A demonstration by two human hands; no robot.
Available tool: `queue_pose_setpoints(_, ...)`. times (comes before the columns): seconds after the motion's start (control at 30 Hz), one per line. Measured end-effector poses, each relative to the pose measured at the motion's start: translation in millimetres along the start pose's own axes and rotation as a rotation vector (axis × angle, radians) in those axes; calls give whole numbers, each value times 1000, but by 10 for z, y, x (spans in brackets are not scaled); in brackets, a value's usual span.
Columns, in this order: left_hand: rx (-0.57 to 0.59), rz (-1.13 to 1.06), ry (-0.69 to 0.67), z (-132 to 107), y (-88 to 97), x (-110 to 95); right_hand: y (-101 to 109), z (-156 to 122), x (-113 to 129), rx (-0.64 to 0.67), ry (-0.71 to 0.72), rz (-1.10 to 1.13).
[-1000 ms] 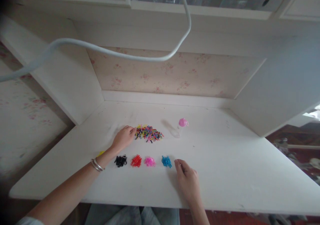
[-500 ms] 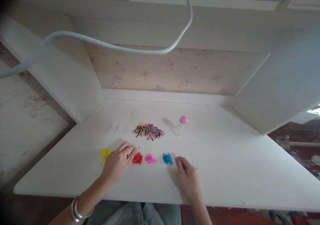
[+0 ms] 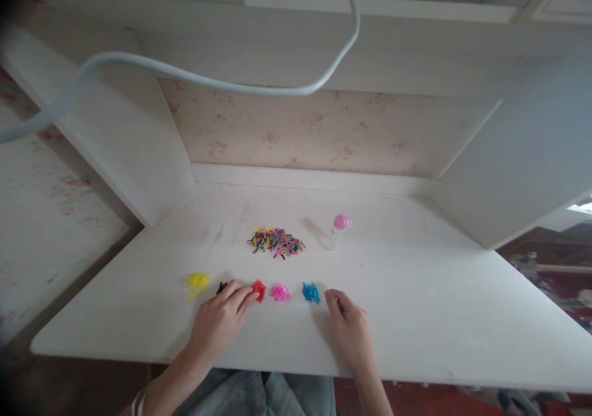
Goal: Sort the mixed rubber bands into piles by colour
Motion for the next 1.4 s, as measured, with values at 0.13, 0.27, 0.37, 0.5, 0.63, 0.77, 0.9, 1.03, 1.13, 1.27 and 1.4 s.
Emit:
queue_pose_setpoints(0.13,-96,-86,27,-43,105,170,-4,3,-9,-1,-1,16)
queue_pose_setpoints(0.27,-213,-138,96,-173,232,417,-15,8,-16,-2,-2,6)
queue_pose_setpoints(0.37,-295,-198,145,-317,277,552,-11,1,-3,-13,-3,-10)
queue_pose_setpoints(0.5,-302,-288,204,-478,219,644,-27,-13,13,-15,-10,-41)
queue_pose_setpoints(0.63,-304,-405,285,-566,162,715,-48,16,-2,-6,-14,-6)
queue_pose_setpoints(0.77,-287,-486,335,-586,145,760,-25,113,105,10,-12,11)
queue_pose_setpoints(0.9,-295,-531,363,-602,145,794,-8,199,546,-40,72,-194)
queue_pose_setpoints(1.03,-317,-520,340,-605,164,794,-265,311,967,3,171,-500)
queue_pose_setpoints(1.13,-327,-493,300,-594,187,779,-484,447,1041,27,159,-584)
queue_pose_setpoints(1.27,-305,-481,277,-583,173,775,-637,596,993,17,123,-654)
queue_pose_setpoints(1.4,-280,-501,276,-585,133,781,-666,672,968,5,102,-684)
Point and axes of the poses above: each hand's wrist, its own z-axis towards the middle knuckle, its own y-axis out of the back of the hand, x = y × z, the point moved 7 cm from there along z, towards the middle knuckle, and after that the axes turned 15 degrees about -y, right-handed, at the moved point
